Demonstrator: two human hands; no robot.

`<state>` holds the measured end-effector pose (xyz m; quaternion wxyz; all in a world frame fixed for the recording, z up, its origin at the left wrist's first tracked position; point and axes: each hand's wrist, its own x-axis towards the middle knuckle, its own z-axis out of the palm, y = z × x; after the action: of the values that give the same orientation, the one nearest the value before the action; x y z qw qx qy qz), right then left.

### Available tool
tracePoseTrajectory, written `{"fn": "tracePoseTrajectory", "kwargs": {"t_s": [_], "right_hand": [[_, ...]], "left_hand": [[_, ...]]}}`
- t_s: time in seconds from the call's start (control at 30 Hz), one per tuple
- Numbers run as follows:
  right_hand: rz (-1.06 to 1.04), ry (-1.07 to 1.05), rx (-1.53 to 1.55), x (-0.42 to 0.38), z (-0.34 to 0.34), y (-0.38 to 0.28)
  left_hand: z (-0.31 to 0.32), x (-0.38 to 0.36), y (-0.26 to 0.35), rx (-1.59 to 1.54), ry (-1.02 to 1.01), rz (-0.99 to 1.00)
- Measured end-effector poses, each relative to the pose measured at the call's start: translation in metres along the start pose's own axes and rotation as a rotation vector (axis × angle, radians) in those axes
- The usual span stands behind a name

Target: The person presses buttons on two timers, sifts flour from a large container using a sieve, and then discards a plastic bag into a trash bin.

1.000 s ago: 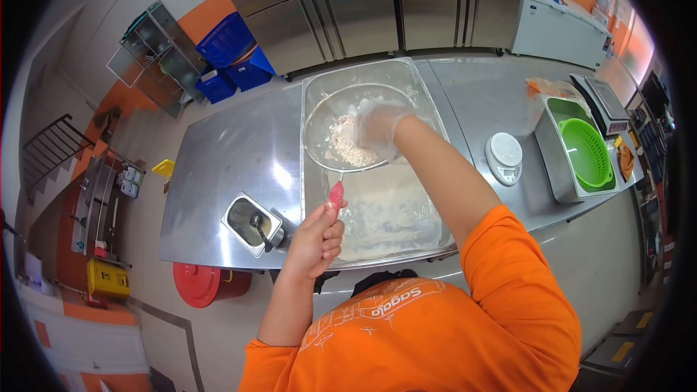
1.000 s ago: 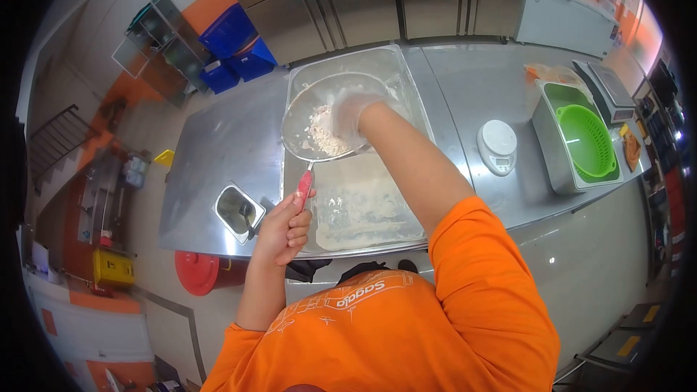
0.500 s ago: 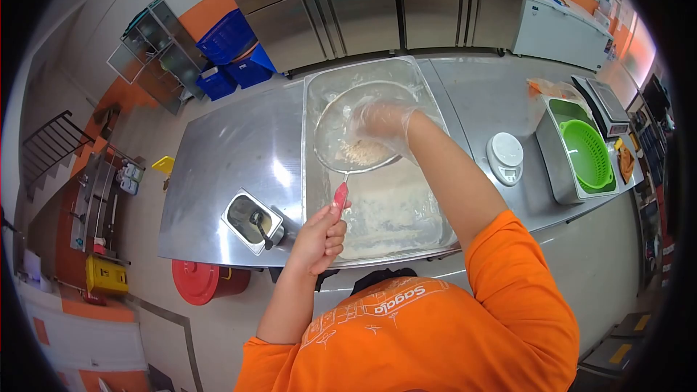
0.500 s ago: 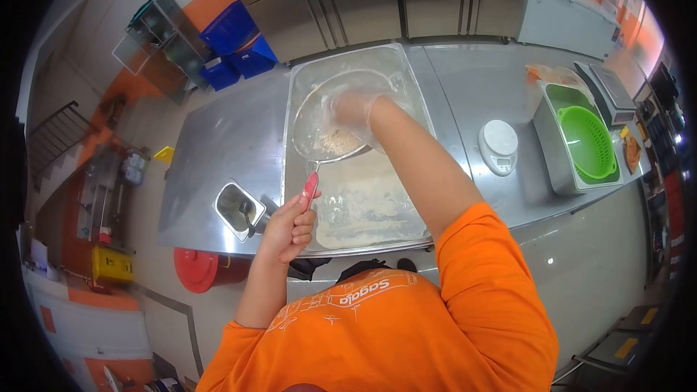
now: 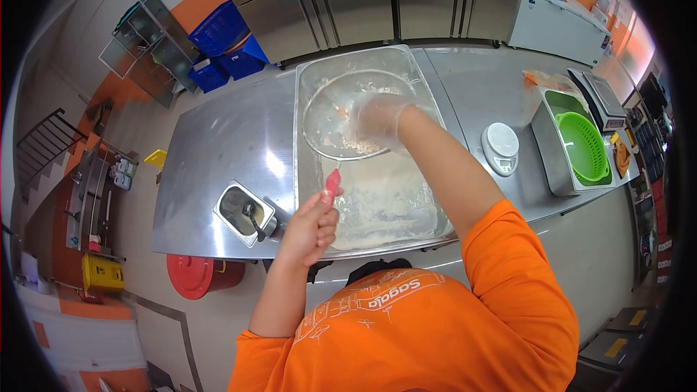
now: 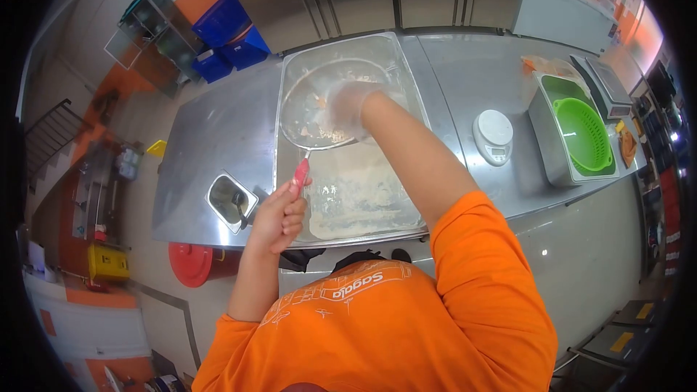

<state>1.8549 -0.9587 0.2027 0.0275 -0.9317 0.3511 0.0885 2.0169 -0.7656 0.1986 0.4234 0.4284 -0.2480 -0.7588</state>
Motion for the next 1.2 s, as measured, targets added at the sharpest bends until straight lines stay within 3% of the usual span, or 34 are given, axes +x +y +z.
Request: {"fn": "tracePoseTrajectory", "kwargs": {"t_s": [0.07,0.13,0.17,0.23,0.3,0.37,0.43,0.5,0.57,0.63,0.7,0.73,0.8,0.83,0.87,0.93,0.97,1.03,1.13,1.2], "right_hand": [[-0.063,-0.028,-0.067,0.002,0.004,-0.002],[0.149,0.064,0.257,-0.01,-0.015,-0.016],[0.152,0.069,0.247,-0.014,-0.017,-0.014],[-0.033,0.388,0.17,-0.022,-0.02,-0.005],[0.097,0.814,0.468,-0.031,-0.023,-0.005],[0.238,0.846,0.456,-0.052,-0.026,-0.003],[0.246,0.832,0.754,-0.081,-0.017,-0.009],[0.397,0.67,1.19,-0.089,0.043,0.007],[0.603,0.272,0.937,-0.087,0.08,-0.017],[0.511,0.009,1.53,-0.095,0.052,-0.064],[0.445,0.092,1.981,-0.085,0.059,-0.08],[0.453,0.102,1.971,-0.079,0.061,-0.084],[0.166,0.131,2.1,-0.071,0.051,-0.092],[0.319,-0.016,2.14,-0.076,0.041,-0.094],[0.321,-0.018,2.127,-0.071,0.044,-0.097],[0.467,0.378,1.973,-0.06,0.058,-0.104],[0.466,0.357,1.956,-0.06,0.059,-0.1],[0.547,0.536,1.978,-0.065,0.055,-0.083],[0.564,0.31,1.83,-0.083,0.029,-0.061],[0.553,0.358,1.86,-0.086,0.025,-0.069]], "left_hand": [[-0.013,0.012,0.002,-0.021,0.03,0.005],[-0.008,0.011,-0.004,-0.027,0.03,0.028],[-0.004,0.005,-0.003,-0.017,0.011,0.009],[-0.004,0.002,-0.003,0.018,-0.022,-0.002],[-0.016,0.003,-0.004,-0.018,-0.009,0.008],[-0.022,0.008,-0.003,-0.065,-0.002,0.031],[-0.025,0.012,-0.006,-0.028,0.063,0.004],[-0.024,0.014,-0.008,-0.059,0.038,0.034],[-0.018,0.02,-0.01,-0.072,0.004,0.047],[-0.008,0.025,-0.014,-0.048,0.016,0.086],[0.005,0.029,-0.024,-0.069,0.016,0.092],[0.012,0.031,-0.028,-0.085,0.027,0.111],[0.018,0.038,-0.044,-0.099,-0.041,0.12],[0.022,0.039,-0.051,-0.074,-0.034,0.121],[0.023,0.039,-0.056,-0.051,-0.024,0.12],[0.013,0.03,-0.057,0.0,-0.085,0.158],[0.014,0.015,-0.05,0.13,-0.113,0.087],[-0.007,-0.005,-0.043,0.344,-0.21,0.014],[-0.051,-0.061,-0.035,0.38,-0.117,0.252],[-0.093,-0.098,-0.042,0.317,-0.003,0.312]]}}
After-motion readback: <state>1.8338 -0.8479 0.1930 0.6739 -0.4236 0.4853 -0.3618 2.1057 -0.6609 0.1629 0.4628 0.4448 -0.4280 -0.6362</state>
